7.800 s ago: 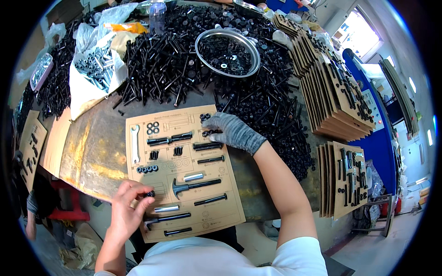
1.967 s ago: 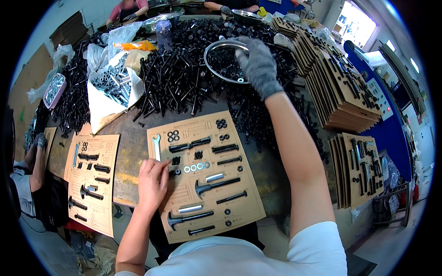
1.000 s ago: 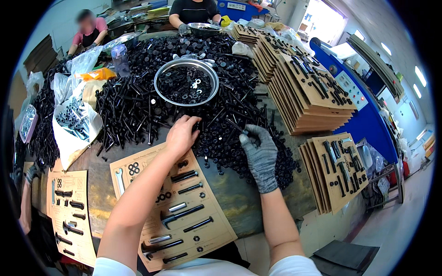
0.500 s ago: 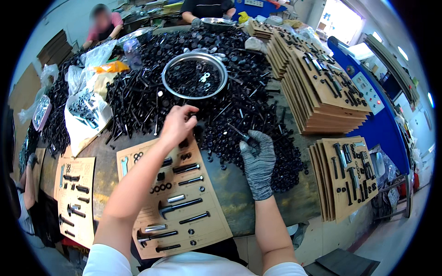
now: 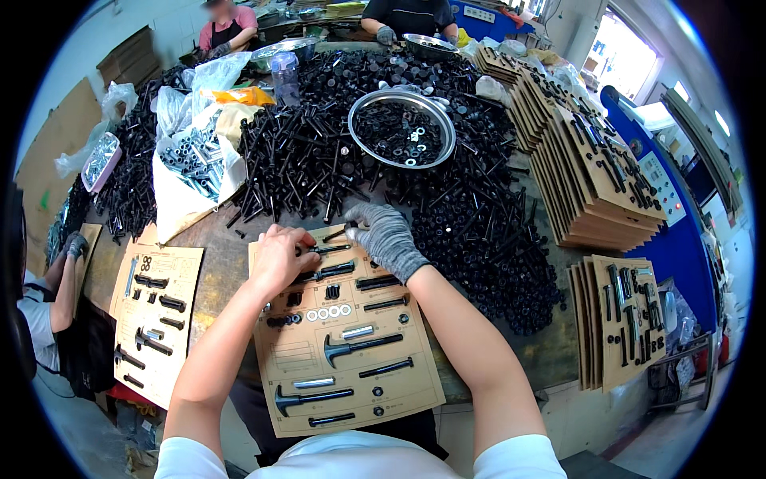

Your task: The person arranges various metal hardware items, including bolts, nuts, washers, and tools like hammers and wrenches, onto a cardboard template. They pick items from a large pile on the table and place them into designated slots on the board.

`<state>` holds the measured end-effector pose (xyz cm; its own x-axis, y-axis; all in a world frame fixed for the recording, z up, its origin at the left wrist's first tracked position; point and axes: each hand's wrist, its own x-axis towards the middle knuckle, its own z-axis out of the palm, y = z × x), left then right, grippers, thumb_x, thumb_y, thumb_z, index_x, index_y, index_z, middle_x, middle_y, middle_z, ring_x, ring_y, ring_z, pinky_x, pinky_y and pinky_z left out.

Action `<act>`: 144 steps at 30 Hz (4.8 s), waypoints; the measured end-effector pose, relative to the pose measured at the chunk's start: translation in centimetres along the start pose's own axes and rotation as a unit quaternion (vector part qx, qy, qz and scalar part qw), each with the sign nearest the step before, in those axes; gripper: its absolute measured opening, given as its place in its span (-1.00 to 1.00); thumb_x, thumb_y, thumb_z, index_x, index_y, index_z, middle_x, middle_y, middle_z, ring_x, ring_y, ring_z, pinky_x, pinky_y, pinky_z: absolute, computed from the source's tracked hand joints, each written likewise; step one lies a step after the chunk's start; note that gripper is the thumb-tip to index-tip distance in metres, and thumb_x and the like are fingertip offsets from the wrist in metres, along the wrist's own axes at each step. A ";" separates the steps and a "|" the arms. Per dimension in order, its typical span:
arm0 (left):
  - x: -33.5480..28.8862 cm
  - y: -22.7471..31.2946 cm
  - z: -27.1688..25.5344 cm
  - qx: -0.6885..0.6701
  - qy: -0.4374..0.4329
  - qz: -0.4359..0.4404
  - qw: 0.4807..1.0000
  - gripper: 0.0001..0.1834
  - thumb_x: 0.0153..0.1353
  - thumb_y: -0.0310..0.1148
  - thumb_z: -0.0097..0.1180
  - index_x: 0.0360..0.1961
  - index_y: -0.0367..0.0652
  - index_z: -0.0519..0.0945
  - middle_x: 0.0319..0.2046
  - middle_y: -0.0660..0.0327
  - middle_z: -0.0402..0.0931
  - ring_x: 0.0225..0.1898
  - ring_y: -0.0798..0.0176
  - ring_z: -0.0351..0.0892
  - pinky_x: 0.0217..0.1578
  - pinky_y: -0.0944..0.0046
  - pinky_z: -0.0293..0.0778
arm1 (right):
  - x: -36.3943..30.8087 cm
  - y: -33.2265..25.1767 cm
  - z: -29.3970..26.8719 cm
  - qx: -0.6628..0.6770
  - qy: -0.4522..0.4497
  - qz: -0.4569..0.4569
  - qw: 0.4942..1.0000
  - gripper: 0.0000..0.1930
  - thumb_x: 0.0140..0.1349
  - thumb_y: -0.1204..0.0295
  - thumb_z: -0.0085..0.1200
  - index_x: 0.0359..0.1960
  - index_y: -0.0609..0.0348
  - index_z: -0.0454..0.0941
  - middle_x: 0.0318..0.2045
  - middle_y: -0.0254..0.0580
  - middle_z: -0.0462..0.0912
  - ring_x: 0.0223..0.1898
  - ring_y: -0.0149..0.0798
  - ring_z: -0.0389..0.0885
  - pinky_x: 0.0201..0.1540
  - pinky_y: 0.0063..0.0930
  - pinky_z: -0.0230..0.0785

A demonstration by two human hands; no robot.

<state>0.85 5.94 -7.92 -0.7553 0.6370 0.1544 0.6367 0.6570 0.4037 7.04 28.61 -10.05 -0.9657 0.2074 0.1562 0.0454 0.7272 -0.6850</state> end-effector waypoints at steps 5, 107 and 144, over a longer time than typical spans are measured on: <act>0.3 -2.1 -0.4 0.013 -0.002 0.013 1.000 -0.72 0.03 -0.21 0.42 -0.25 -0.08 0.70 -0.22 0.25 0.68 0.00 0.07 0.49 0.08 0.06 0.34 | 0.9 -1.1 0.3 -0.107 -0.094 0.014 0.990 -0.66 0.17 0.26 0.35 -0.01 -0.06 0.71 -0.17 -0.17 0.76 0.00 -0.13 0.60 0.18 -0.27 0.46; -22.6 -5.4 -3.7 -0.020 -0.053 0.047 0.997 -0.55 0.07 -0.13 0.42 -0.07 -0.09 0.62 -0.34 0.11 0.60 -0.16 0.01 0.59 -0.04 0.06 0.49 | -17.7 -13.1 9.0 -0.162 -0.161 -0.190 0.955 -0.48 0.10 0.17 0.38 0.06 0.17 0.61 -0.18 -0.11 0.65 -0.04 -0.04 0.50 0.17 -0.17 0.37; -28.2 0.7 1.6 -0.358 0.062 -0.255 0.896 -0.66 0.41 -0.52 0.08 0.17 -0.34 0.49 -0.32 0.33 0.52 -0.37 0.53 0.43 -0.39 0.50 0.37 | -23.8 -1.1 -1.8 -0.061 0.172 0.079 0.980 -0.67 0.32 0.37 0.14 0.09 0.16 0.61 -0.04 0.05 0.69 -0.01 0.03 0.66 0.16 -0.20 0.49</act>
<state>22.84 -10.93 -13.41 -0.9592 0.2493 -0.1334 -0.0255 0.3939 0.9188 30.38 24.02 -11.70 -0.8022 0.5161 0.3002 0.2378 0.7374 -0.6322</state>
